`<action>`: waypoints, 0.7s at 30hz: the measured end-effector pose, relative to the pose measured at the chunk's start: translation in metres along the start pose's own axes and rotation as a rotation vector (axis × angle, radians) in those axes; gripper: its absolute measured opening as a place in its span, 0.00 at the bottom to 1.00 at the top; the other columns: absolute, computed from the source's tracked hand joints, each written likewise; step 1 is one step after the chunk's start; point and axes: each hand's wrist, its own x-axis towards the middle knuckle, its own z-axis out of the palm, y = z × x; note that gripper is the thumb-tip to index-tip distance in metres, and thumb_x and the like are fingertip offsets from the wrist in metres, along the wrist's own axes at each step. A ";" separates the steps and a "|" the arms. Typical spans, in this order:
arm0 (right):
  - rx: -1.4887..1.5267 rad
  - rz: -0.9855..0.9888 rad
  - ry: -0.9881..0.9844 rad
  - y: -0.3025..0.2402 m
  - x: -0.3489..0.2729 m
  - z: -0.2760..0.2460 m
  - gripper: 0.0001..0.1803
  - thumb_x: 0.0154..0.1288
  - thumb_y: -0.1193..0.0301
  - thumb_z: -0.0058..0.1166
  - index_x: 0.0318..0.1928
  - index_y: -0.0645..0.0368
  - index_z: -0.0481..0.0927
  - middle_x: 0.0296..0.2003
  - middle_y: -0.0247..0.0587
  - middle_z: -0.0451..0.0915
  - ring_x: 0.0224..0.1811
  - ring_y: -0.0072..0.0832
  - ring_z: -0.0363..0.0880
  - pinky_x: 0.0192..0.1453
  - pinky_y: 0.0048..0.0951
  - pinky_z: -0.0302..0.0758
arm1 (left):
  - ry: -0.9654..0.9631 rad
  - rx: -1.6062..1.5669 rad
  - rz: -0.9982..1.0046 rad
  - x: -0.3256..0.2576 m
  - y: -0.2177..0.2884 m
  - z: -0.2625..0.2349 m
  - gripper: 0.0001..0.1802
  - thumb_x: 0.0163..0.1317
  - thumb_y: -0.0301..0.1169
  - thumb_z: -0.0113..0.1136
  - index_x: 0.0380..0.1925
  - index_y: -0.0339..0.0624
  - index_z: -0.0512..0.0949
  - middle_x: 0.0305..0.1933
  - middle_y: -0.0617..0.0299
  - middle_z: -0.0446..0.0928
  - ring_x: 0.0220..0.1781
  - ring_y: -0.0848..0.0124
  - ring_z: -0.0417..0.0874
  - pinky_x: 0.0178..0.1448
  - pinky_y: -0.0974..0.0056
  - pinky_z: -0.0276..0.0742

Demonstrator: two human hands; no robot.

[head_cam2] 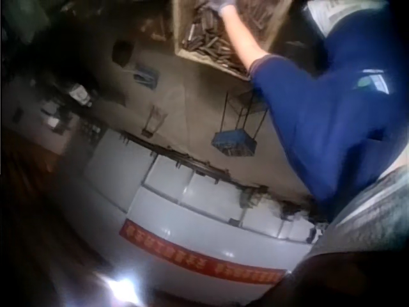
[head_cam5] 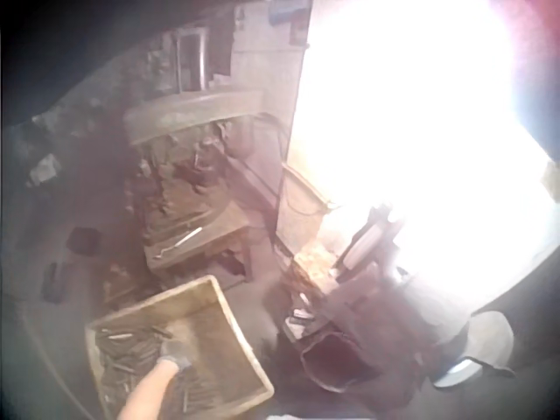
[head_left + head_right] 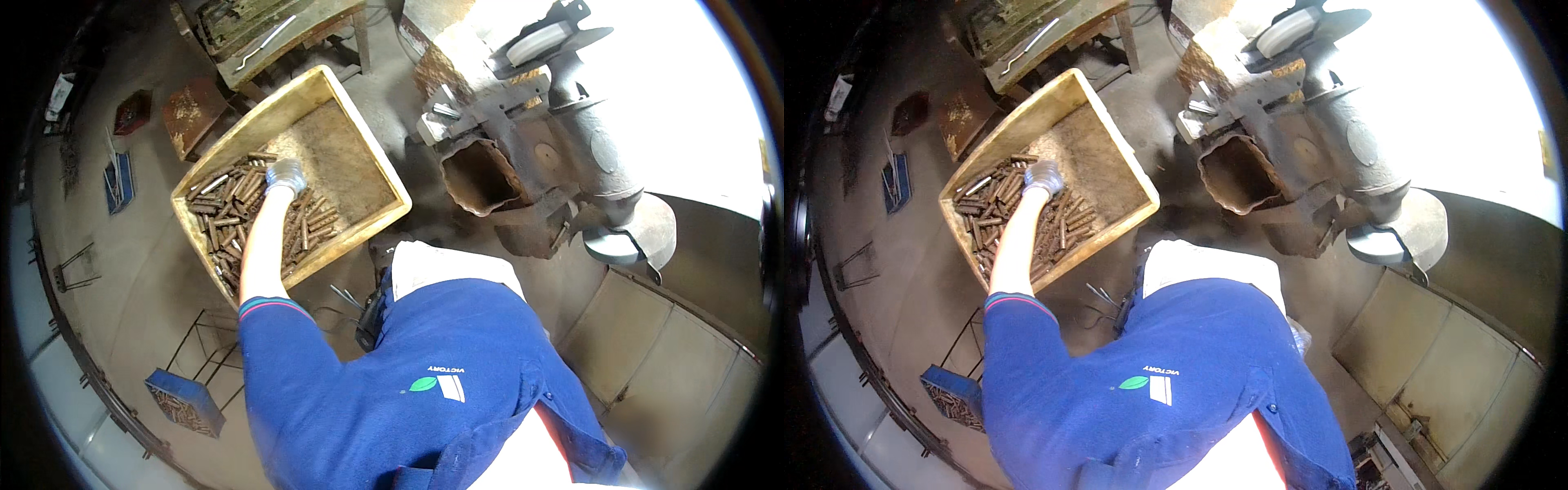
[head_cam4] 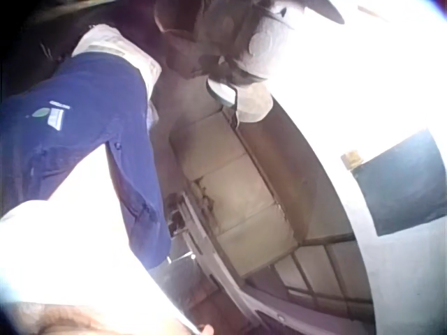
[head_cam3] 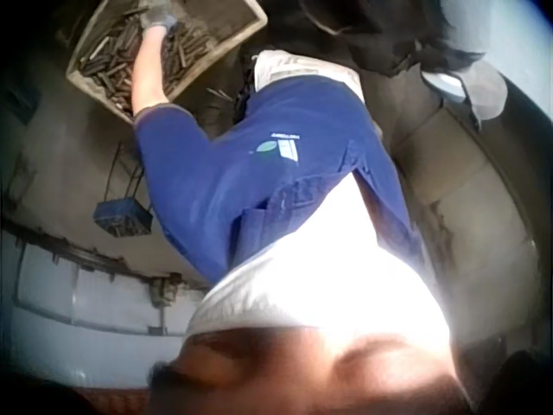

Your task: The person holds a metal tube with gloved hands against a bench grinder to smooth the edges, then places the finished piece into a wooden bin before repeating the process with another tube.

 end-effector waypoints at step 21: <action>0.023 -0.019 -0.303 -0.119 -0.100 -0.027 0.10 0.58 0.71 0.61 0.35 0.68 0.83 0.26 0.37 0.80 0.26 0.22 0.75 0.35 0.26 0.74 | 0.048 -1.758 0.228 -0.209 0.043 -0.114 0.15 0.62 0.34 0.58 0.41 0.32 0.77 0.25 0.61 0.78 0.26 0.75 0.81 0.33 0.71 0.80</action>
